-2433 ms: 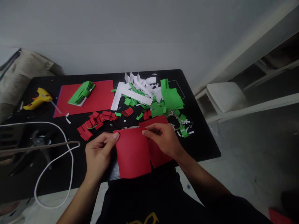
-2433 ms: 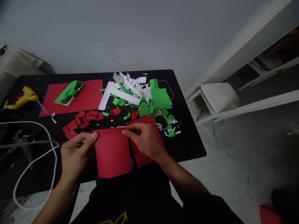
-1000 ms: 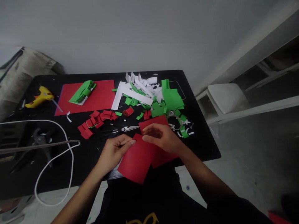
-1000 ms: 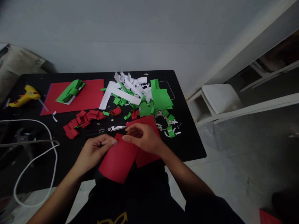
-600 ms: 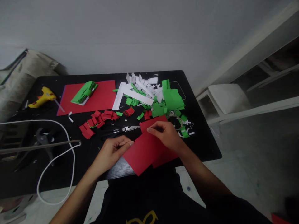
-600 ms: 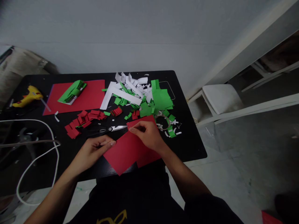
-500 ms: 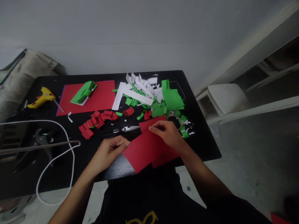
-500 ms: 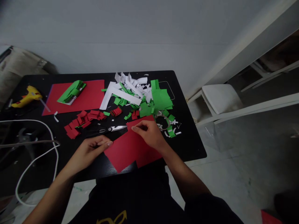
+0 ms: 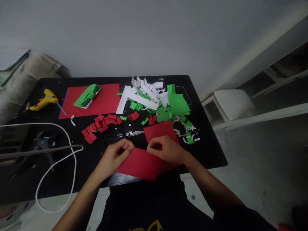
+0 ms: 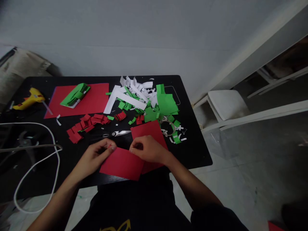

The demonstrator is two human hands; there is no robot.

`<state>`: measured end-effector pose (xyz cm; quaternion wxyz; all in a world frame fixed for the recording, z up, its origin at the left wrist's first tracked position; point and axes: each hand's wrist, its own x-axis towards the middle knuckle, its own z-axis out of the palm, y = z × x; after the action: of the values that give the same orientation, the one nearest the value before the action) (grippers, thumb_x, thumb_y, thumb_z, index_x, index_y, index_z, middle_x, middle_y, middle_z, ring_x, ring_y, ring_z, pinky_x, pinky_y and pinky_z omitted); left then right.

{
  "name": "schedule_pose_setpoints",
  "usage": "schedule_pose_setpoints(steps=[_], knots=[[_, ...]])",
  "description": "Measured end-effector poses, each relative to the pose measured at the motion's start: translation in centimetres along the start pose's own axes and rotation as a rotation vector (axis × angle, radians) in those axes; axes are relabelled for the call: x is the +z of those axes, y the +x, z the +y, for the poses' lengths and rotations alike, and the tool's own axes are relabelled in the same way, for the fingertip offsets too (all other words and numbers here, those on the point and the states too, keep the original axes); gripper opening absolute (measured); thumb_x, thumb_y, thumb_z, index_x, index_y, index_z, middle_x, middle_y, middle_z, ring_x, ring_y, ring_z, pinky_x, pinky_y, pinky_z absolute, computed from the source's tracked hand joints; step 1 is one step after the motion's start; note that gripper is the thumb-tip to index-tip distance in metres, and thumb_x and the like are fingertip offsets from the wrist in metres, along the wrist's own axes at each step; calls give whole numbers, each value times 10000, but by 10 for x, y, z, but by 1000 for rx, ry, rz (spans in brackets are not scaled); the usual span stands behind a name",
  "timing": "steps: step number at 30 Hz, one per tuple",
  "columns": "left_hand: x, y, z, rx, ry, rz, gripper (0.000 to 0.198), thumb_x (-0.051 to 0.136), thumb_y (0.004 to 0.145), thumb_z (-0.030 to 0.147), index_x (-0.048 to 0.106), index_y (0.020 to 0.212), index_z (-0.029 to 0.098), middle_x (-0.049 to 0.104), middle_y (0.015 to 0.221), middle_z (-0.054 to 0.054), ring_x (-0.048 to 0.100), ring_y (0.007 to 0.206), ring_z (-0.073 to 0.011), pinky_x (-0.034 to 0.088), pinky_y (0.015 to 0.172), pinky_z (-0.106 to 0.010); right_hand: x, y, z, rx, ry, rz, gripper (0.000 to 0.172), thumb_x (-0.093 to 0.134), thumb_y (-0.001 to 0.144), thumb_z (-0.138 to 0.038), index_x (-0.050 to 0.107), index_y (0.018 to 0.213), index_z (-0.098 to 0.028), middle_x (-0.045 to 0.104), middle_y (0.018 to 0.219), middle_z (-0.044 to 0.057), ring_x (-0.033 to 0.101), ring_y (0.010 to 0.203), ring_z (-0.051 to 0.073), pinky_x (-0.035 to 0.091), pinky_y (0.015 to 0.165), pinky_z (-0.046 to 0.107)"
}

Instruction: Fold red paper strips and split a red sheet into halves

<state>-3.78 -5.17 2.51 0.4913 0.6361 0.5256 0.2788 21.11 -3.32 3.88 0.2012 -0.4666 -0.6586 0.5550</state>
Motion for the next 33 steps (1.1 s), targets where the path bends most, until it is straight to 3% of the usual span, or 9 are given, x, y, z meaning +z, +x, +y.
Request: schedule_pose_setpoints(steps=[4,9,16,20,24,26,27,30,33], knots=[[9,-3,-1,21,53,-66,268,550,1003,422,674,920,199,632,816,0,544,730,-146,428,680,-239,15,7,-10,-56,-52,-6,97,671,874,-202,758,840,-175,771,785,25,691,717,152,481,661,250],[5,-6,-2,25,63,-30,261,572,992,414,681,893,199,643,781,-1,556,710,-145,432,672,-238,19,12,-13,-32,22,-9,100,678,865,-221,761,830,-178,773,786,25,701,735,161,492,669,251],[-20,-7,-8,5,-15,156,296,656,922,457,690,792,193,623,698,2,549,640,-137,432,596,-223,-6,1,7,59,136,7,130,743,820,-290,759,763,-174,752,735,21,683,704,163,511,668,263],[-21,-6,-11,-44,-76,150,334,680,899,493,694,775,183,597,683,0,516,629,-132,421,583,-220,-19,-5,11,92,174,2,148,757,805,-306,757,752,-167,751,725,25,673,690,162,519,667,271],[-19,-2,-12,-123,-174,206,392,716,859,561,694,796,175,570,669,9,468,584,-111,373,530,-200,-20,-9,14,73,176,90,137,703,845,-292,727,782,-173,740,753,31,685,711,165,543,686,282],[-20,1,-12,-188,-241,258,432,747,818,599,688,812,172,557,656,16,442,549,-100,342,493,-190,-16,-11,15,-28,142,192,129,644,883,-251,727,961,-191,764,949,65,728,872,196,587,781,320],[-20,3,-13,-223,-279,276,448,763,798,611,684,822,170,560,656,16,443,539,-97,339,484,-187,-14,-13,15,-113,86,249,228,624,885,-211,709,1097,-210,748,1131,92,725,1033,220,594,876,360],[-15,8,-16,-307,-410,279,476,805,754,610,684,863,162,635,708,-6,516,554,-109,402,511,-197,-4,-17,14,-423,-262,317,516,613,858,-89,632,1340,-270,453,1609,117,423,1505,291,411,1194,517],[-7,9,-20,-364,-530,226,474,828,737,600,698,868,163,698,743,-27,594,583,-134,466,557,-225,7,-18,11,-614,-450,252,443,629,877,-105,689,1272,-297,523,1571,80,358,1549,307,283,1263,571]])
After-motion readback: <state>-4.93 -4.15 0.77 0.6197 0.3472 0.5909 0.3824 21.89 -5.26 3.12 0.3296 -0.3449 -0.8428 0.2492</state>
